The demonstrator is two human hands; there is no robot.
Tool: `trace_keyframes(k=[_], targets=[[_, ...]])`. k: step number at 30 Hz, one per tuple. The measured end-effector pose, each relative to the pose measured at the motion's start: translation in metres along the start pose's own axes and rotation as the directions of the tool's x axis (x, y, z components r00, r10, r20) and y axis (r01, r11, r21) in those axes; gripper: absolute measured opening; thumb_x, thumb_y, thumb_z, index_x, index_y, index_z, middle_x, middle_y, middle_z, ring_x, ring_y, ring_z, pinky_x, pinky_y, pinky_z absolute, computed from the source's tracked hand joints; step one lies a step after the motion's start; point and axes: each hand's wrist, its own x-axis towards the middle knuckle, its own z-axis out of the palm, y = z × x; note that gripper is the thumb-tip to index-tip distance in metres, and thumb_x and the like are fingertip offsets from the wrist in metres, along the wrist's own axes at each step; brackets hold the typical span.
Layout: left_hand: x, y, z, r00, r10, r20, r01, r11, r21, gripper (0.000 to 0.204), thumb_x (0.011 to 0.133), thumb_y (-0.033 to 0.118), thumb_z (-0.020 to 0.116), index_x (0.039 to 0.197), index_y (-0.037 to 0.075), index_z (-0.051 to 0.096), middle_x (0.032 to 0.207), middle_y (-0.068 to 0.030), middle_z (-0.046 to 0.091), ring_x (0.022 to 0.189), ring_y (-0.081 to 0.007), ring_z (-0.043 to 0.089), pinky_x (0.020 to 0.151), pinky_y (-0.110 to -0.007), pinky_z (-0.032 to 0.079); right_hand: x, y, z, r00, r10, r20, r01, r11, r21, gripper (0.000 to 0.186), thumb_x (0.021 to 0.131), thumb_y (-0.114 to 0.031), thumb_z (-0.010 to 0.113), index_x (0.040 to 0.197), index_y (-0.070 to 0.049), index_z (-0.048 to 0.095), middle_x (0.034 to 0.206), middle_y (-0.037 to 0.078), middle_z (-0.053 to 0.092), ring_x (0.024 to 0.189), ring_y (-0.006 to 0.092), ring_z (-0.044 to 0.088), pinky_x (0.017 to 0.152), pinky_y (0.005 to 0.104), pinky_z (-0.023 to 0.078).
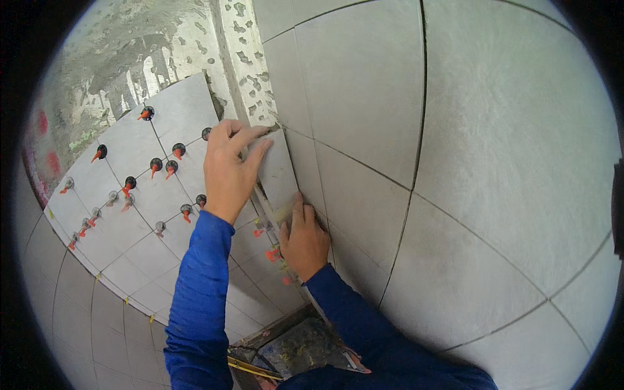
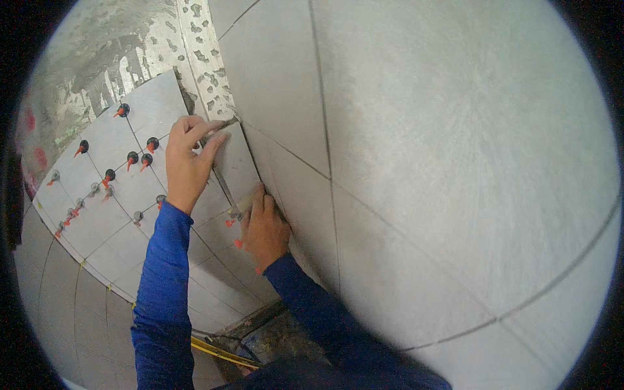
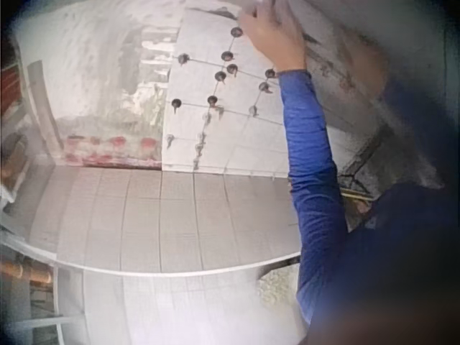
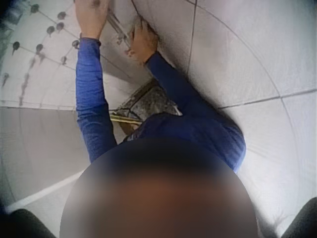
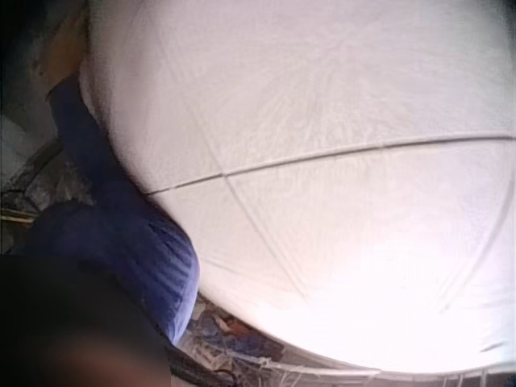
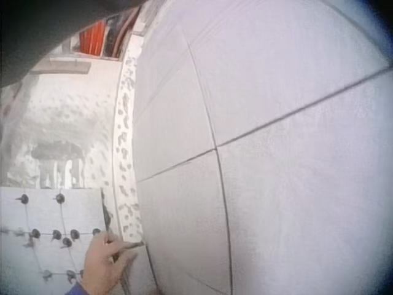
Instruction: The person applies mortar to the back of a small white tile using a trowel, then places and presses the tile onto a tiled wall. They repeat this process for a second tile, using a level to check alignment.
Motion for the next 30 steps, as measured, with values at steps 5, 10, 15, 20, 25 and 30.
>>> trace_keyframes(k=[5, 10, 15, 20, 25, 30], targets=[[0.016, -0.003, 0.012, 0.997, -0.032, 0.074, 0.034, 0.999, -0.026, 0.015, 0.081, 0.013, 0.081, 0.094, 0.005, 0.079, 0.086, -0.0110, 0.065, 0.082, -0.0256, 0.062, 0.073, -0.036, 0.050, -0.002, 0.000, -0.005, 1.000, -0.006, 0.011, 0.005, 0.999, 0.052, 0.076, 0.092, -0.018, 0.069, 0.153, 0.007, 0.032, 0.120, 0.022, 0.056, 0.101, 0.0395, 0.068, 0.084, 0.0469, 0.058], [0.016, -0.006, 0.015, 0.994, -0.049, 0.094, 0.052, 0.998, -0.026, 0.014, 0.081, 0.013, 0.082, 0.092, 0.004, 0.080, 0.082, -0.0109, 0.066, 0.074, -0.0237, 0.061, 0.069, -0.035, 0.050, -0.002, 0.001, -0.007, 0.999, -0.005, 0.032, 0.001, 0.994, 0.111, 0.076, 0.090, -0.016, 0.070, 0.153, 0.008, 0.033, 0.120, 0.022, 0.056, 0.101, 0.0390, 0.068, 0.084, 0.0459, 0.058], [0.019, -0.004, 0.014, 0.989, -0.048, 0.136, 0.054, 0.998, -0.036, 0.014, 0.083, 0.013, 0.080, 0.093, 0.004, 0.079, 0.084, -0.0104, 0.067, 0.077, -0.0237, 0.061, 0.072, -0.035, 0.051, -0.001, 0.001, -0.007, 0.999, -0.013, 0.034, 0.009, 0.994, 0.105, 0.076, 0.090, -0.016, 0.070, 0.152, 0.008, 0.034, 0.121, 0.022, 0.056, 0.100, 0.0393, 0.068, 0.083, 0.0465, 0.058], [0.021, -0.007, 0.015, 0.988, -0.019, 0.156, 0.018, 1.000, 0.003, 0.014, 0.084, 0.014, 0.080, 0.093, 0.004, 0.079, 0.086, -0.0096, 0.068, 0.081, -0.0239, 0.062, 0.076, -0.036, 0.050, -0.002, 0.002, -0.006, 1.000, -0.028, 0.011, 0.027, 0.994, 0.105, 0.076, 0.089, -0.016, 0.071, 0.151, 0.008, 0.034, 0.120, 0.022, 0.055, 0.099, 0.0397, 0.068, 0.082, 0.0481, 0.057], [0.022, -0.011, 0.015, 0.985, 0.042, 0.165, -0.047, 0.998, 0.031, 0.015, 0.085, 0.016, 0.079, 0.096, 0.005, 0.079, 0.089, -0.0070, 0.067, 0.084, -0.0206, 0.058, 0.077, -0.034, 0.049, -0.002, 0.002, -0.004, 1.000, -0.023, 0.014, 0.021, 0.994, 0.109, 0.077, 0.088, -0.016, 0.071, 0.151, 0.008, 0.034, 0.121, 0.022, 0.055, 0.100, 0.0400, 0.068, 0.082, 0.0490, 0.057], [0.024, -0.014, 0.014, 0.986, 0.056, 0.156, -0.060, 0.998, 0.023, 0.014, 0.082, 0.016, 0.081, 0.090, 0.004, 0.079, 0.089, -0.0078, 0.066, 0.090, -0.0255, 0.060, 0.083, -0.038, 0.049, -0.001, 0.002, -0.003, 0.999, -0.035, -0.002, 0.035, 0.991, 0.126, 0.076, 0.088, -0.016, 0.071, 0.151, 0.008, 0.035, 0.121, 0.022, 0.055, 0.102, 0.0400, 0.067, 0.084, 0.0485, 0.056]])
